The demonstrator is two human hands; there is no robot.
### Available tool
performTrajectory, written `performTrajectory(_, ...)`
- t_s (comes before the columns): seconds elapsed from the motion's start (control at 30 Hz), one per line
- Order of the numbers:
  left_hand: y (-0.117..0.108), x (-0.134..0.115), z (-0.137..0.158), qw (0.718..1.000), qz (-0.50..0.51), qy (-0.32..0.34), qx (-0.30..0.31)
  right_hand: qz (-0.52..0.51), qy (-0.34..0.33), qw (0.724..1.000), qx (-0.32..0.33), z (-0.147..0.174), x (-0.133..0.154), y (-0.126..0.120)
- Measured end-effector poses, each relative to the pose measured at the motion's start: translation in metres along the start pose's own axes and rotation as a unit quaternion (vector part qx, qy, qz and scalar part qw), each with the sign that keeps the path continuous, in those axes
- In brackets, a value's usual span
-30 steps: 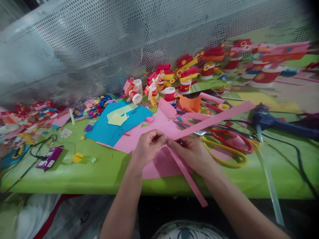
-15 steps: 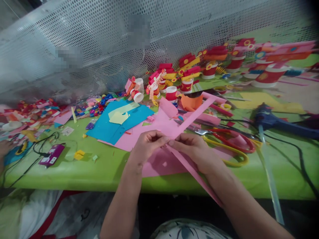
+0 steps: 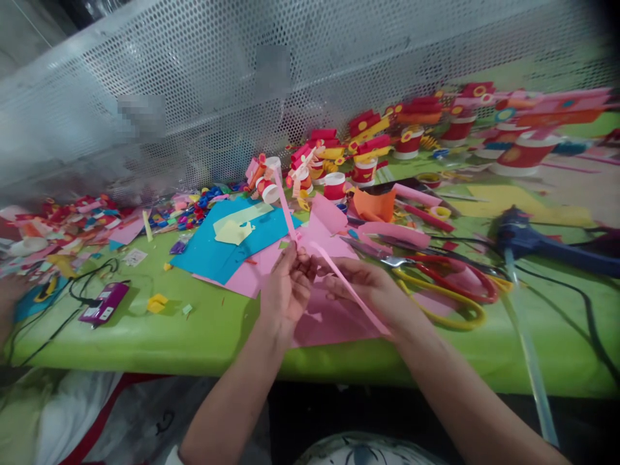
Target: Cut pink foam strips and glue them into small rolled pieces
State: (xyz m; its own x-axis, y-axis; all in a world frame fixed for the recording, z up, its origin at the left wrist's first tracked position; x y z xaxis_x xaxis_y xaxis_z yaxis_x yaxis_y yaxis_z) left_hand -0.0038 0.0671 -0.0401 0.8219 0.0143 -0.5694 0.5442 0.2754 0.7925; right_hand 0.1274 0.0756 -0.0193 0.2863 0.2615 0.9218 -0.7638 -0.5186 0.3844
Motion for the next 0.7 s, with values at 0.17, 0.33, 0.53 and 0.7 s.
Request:
performTrajectory(0.17, -0.003, -0.004, -0.002, 0.999, 0.044, 0.005, 0.004, 0.009, -0.007, 0.999, -0.03, 0.0, -0.006, -0.008)
performTrajectory(0.33, 0.007, 0.006, 0.007, 0.997, -0.044, 0.056, 0.013, 0.19, -0.101, 0.972, -0.099, 0.001, 0.012, -0.013)
performTrajectory(0.53, 0.02, 0.017, 0.013, 0.976, -0.15, 0.137, 0.074, 0.251, -0.145, 0.946, -0.148, 0.007, 0.025, -0.014)
performTrajectory(0.7, 0.021, 0.013, 0.021, 0.946, -0.276, 0.151, 0.08, 0.247, -0.143, 0.939, -0.19, 0.013, 0.027, -0.022)
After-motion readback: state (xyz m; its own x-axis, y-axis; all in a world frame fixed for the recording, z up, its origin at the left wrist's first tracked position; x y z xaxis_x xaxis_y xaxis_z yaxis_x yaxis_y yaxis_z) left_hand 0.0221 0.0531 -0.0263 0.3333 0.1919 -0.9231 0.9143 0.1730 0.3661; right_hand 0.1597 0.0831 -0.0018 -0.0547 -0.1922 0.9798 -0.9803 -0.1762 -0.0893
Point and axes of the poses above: each hand's wrist, its own z-axis away from the middle knuckle, its own y-axis out of the palm, x = y × z, the point moved 8 cm from there along -z, towards the middle knuckle, and after that the axes turned 6 degrees about x, right-handed, at the moved point
